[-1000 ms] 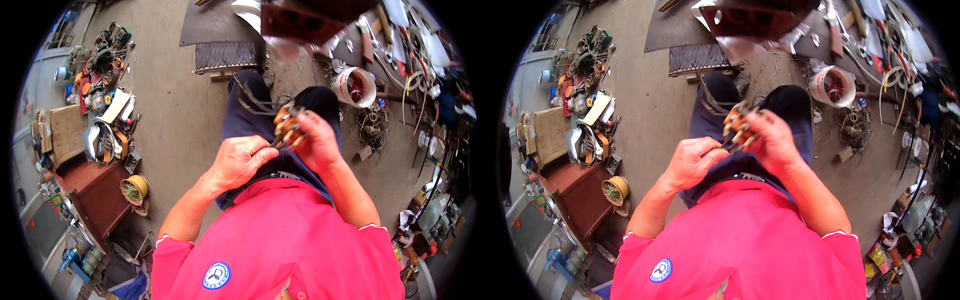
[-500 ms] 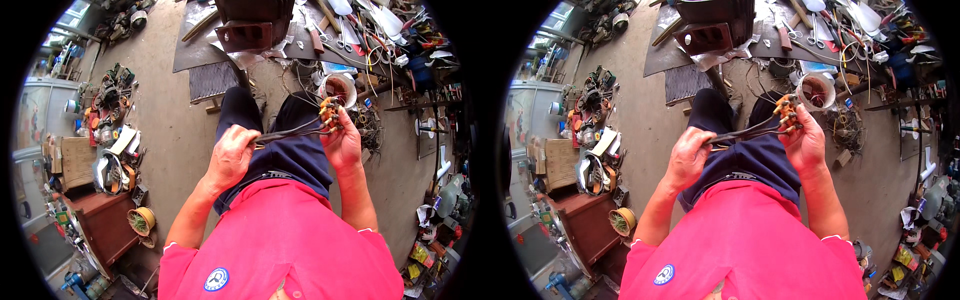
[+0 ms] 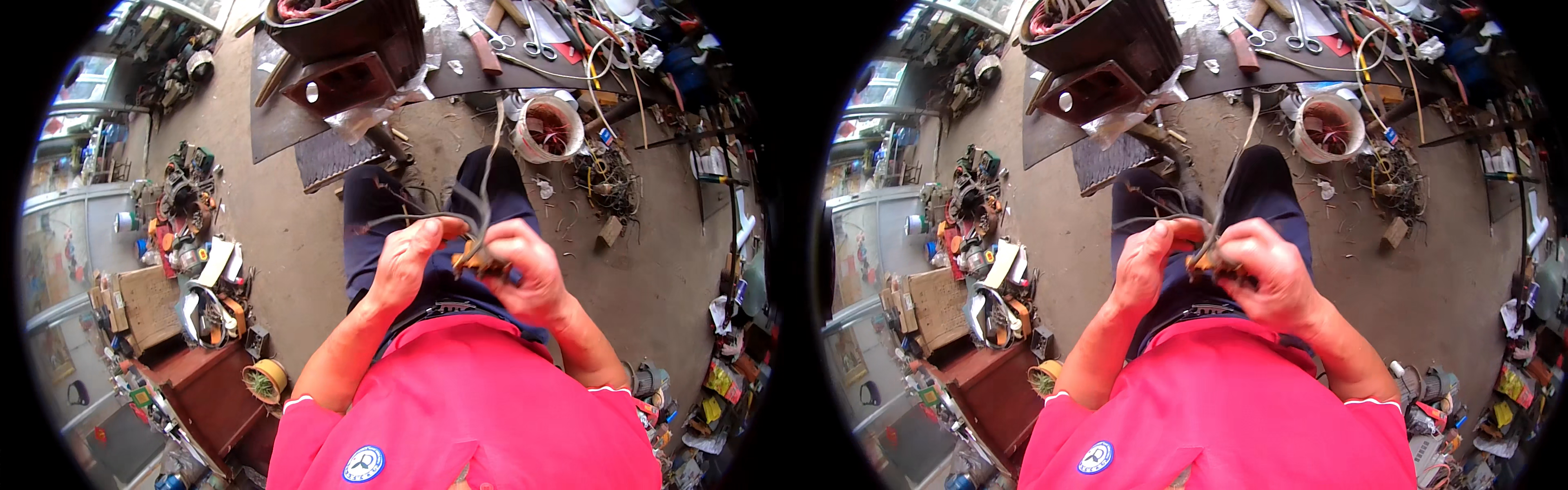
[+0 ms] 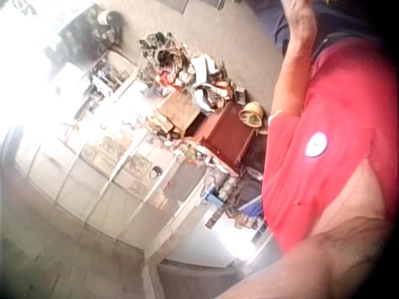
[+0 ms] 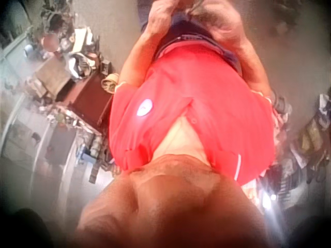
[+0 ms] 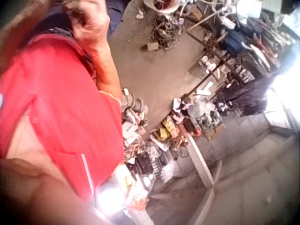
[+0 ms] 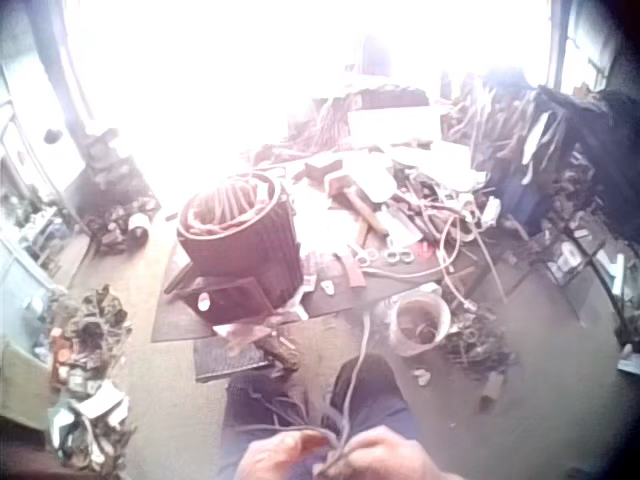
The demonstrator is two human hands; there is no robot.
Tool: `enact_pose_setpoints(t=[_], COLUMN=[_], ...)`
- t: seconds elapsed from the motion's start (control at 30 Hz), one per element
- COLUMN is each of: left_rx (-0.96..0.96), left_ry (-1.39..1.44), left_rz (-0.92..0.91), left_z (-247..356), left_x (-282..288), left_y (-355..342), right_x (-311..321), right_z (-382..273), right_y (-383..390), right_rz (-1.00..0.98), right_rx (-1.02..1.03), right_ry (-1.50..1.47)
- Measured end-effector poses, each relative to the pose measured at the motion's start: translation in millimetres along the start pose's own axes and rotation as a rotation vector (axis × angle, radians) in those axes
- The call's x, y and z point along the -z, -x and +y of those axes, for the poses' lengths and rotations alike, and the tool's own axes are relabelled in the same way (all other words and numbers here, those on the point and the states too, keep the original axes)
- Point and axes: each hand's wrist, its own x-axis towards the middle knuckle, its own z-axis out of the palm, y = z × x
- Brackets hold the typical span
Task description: The person sits in a cluttered workshop and works on a small electrical component with multiple wires. They use pliers to strip wire insulation and a screwdriver to adjust connections on the component. The person also handles a long white cable and a motor stator, placing the stator on a nearby table.
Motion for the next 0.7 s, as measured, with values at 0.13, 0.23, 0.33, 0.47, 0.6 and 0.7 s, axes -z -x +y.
enact_pose_setpoints(t=[0.13, 0.23, 0.33, 0.47, 0.6, 0.7], left_rx=[0.251, 0.268, 0.227, 0.204, 0.234, 0.253], left_ry=[0.321, 0.4, 0.586, 0.697, 0.635, 0.513], left_rz=[-0.08, -0.028, 0.138, 0.075, -0.027, -0.167], left_z=[5.9, 4.6, -2.7, 4.2, 1.2, 6.8], left_x=[1.9, 6.6, 13.0, 20.2, 13.2, 3.5], left_y=[-6.8, -5.0, -6.3, -2.6, 5.0, 9.2], right_x=[-30.8, -45.5, -54.7, -55.2, -27.2, -4.5], right_z=[3.6, 10.4, 7.4, 11.5, 4.8, 11.5], right_y=[-0.4, 1.9, 8.3, 17.7, 1.6, -9.9], right_rz=[-0.078, -0.141, -0.242, -0.402, -0.281, -0.032], right_rx=[0.176, 0.195, 0.165, 0.048, -0.071, -0.351], right_ry=[0.392, 0.487, 0.552, 0.529, 0.261, -0.19])
